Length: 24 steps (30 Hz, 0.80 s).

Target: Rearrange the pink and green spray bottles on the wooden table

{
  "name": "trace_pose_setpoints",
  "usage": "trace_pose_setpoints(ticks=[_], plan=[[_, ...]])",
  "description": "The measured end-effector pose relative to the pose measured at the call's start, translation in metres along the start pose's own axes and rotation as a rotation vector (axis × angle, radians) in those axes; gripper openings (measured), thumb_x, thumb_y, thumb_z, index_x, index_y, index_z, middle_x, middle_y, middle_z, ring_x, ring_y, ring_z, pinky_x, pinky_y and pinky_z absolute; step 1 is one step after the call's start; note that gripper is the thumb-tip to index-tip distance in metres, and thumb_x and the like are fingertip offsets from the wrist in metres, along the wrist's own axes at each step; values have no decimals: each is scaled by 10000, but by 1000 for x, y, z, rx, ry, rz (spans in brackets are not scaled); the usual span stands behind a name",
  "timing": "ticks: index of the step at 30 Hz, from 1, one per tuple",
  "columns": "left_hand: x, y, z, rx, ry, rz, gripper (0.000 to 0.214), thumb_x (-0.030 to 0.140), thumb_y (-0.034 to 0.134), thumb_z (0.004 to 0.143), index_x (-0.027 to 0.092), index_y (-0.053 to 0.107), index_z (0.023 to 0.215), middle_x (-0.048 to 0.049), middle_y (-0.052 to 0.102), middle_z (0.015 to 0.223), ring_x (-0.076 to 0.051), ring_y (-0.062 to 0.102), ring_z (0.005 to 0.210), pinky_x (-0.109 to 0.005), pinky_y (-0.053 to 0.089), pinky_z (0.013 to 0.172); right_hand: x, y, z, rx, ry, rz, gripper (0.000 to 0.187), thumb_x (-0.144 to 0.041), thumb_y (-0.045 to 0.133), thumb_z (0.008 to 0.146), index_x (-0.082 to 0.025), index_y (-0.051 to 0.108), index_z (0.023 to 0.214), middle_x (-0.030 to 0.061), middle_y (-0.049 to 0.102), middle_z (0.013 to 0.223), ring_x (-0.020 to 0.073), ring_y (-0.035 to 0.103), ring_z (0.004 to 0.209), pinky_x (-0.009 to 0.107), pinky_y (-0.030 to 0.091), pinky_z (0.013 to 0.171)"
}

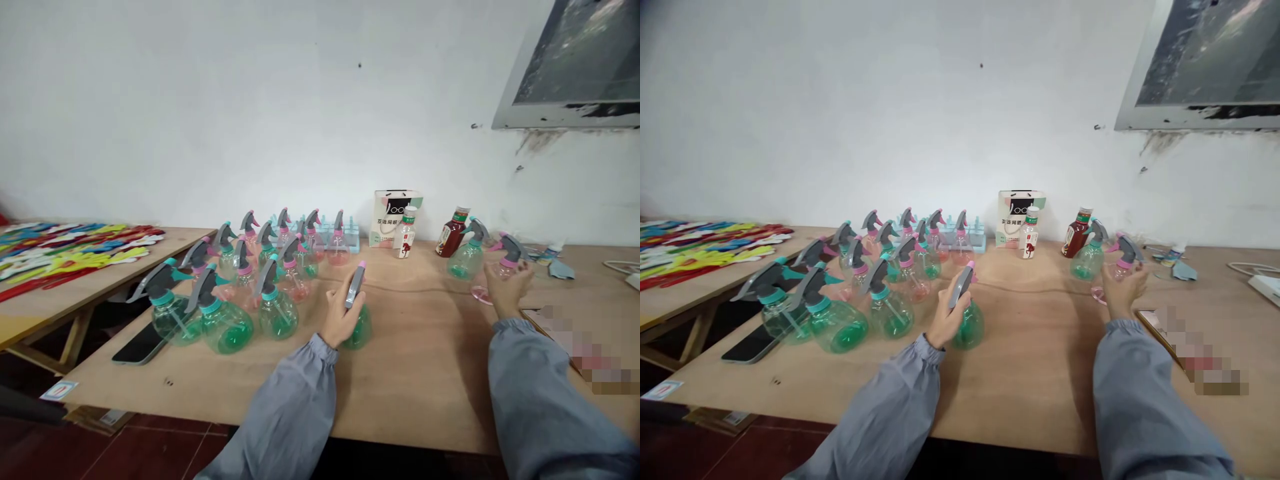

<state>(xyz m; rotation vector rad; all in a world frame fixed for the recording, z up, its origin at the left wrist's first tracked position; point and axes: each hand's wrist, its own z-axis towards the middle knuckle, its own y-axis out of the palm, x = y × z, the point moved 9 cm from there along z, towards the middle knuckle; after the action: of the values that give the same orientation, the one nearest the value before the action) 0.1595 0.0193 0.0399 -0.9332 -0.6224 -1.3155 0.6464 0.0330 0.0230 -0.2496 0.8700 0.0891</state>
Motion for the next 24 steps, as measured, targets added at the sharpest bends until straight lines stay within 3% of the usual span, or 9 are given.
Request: trace_pose_setpoints(ticks=[4,7,9,13,15,19,21,24], plan=[[9,5,-3,-89,81,177,547,374,410,975,283,326,1508,-94,625,1315,-246,582,1167,-446,278,1066,3,6,-24,-45,-43,13,840,-694,677,621,-87,483,1168,257,525,1198,370,457,1140,534,324,1023],[10,3,0,-123,105,211,570,412,439,962,289,328,1508,-101,517,1457,-257,518,1275,-434,289,1072,-11,4,-56,-83,-111,33,849,-778,643,609,-125,507,1135,188,539,1145,338,477,1101,514,366,998],[8,-1,4,-133,117,171,580,433,525,918,273,410,1463,-104,546,1426,-253,556,1211,-413,340,1043,-27,4,-81,-139,-178,66,807,-773,640,637,-145,515,1128,143,542,1100,316,492,1063,507,396,969],[1,-15,11,-95,127,29,671,432,725,766,226,497,1362,-108,658,1229,-184,628,863,-352,466,881,-64,12,-129,-306,-284,198,674,-685,590,768,-166,499,1189,101,544,1068,282,521,1010,505,433,930],[0,-22,12,-43,138,8,671,418,780,714,226,526,1305,-103,662,1196,-198,630,895,-363,467,891,-80,19,-146,-392,-327,249,622,-630,582,806,-176,489,1222,104,556,1091,277,535,1013,504,443,932],[4,-25,10,-12,167,60,631,376,830,659,236,568,1215,-98,632,1257,-282,564,1181,-438,367,1049,-93,26,-160,-480,-378,311,574,-570,598,821,-201,480,1245,114,577,1156,278,551,1061,503,443,960],[3,-20,9,-65,137,75,644,363,846,631,237,574,1201,-87,638,1256,-287,567,1184,-446,350,1068,-91,27,-160,-485,-366,317,579,-572,606,816,-200,482,1242,118,583,1164,279,559,1060,501,449,956],[0,-18,9,-96,89,-12,591,399,836,639,221,602,1152,-92,655,1209,-249,630,1050,-404,436,988,-88,27,-158,-495,-345,317,598,-587,615,804,-197,488,1240,123,589,1166,277,568,1033,494,465,929]])
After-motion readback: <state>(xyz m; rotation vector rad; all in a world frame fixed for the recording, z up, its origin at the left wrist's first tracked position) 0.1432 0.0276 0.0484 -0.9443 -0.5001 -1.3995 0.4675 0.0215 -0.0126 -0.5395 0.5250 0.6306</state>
